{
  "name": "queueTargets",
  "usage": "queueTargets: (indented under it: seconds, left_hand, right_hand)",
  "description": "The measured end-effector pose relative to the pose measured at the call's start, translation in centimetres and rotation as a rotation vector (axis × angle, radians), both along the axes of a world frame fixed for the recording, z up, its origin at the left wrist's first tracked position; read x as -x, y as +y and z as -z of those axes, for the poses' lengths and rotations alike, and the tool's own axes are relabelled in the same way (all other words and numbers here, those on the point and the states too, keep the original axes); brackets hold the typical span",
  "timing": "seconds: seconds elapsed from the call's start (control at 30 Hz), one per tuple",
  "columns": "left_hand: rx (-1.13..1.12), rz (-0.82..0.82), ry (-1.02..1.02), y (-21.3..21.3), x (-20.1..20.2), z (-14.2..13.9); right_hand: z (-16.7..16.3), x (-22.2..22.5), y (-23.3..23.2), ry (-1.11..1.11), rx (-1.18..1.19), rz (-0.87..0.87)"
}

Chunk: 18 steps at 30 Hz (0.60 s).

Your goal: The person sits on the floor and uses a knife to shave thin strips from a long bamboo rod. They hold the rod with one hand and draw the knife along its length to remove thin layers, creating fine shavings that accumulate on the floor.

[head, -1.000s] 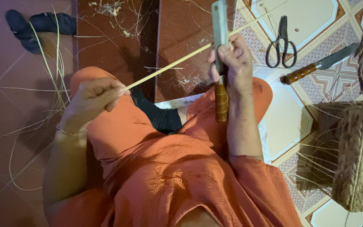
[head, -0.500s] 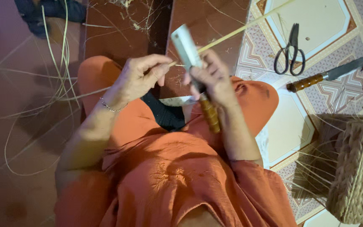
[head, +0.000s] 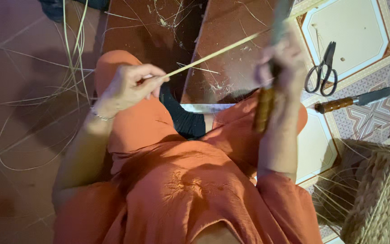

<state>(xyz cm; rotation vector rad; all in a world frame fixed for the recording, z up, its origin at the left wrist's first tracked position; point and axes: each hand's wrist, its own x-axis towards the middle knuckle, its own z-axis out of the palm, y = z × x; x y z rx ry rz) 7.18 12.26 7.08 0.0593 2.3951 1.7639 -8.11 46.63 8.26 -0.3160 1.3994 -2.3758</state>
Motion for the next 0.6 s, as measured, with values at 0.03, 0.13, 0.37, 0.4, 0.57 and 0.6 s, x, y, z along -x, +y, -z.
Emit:
queueTargets:
  seconds: [0.03, 0.13, 0.37, 0.4, 0.57, 0.6]
  left_hand:
    - [-0.038, -0.011, 0.010, 0.6, 0.2, -0.1]
    - [-0.061, -0.004, 0.041, 2.4, 1.2, -0.5]
    - [-0.016, -0.004, 0.110, 3.8, 1.3, -1.1]
    - [-0.019, -0.001, 0.106, 3.8, 1.2, -1.1]
    - [-0.087, 0.007, 0.057, 3.0, 0.5, -1.3]
    - [-0.082, 0.015, 0.058, 2.9, 0.4, -1.4]
  right_hand:
    - [0.2, -1.4, -1.4, -0.037, -0.071, -0.033]
    - [0.2, -5.4, -5.5, -0.144, -0.101, -0.251]
    - [-0.5, -8.9, -8.5, -0.189, -0.130, -0.337]
    - [-0.4, -8.7, -8.3, -0.190, -0.169, -0.323]
    - [-0.2, -7.3, -6.5, -0.169, -0.175, -0.241]
    - [-0.2, -7.1, -6.2, -0.165, -0.154, -0.251]
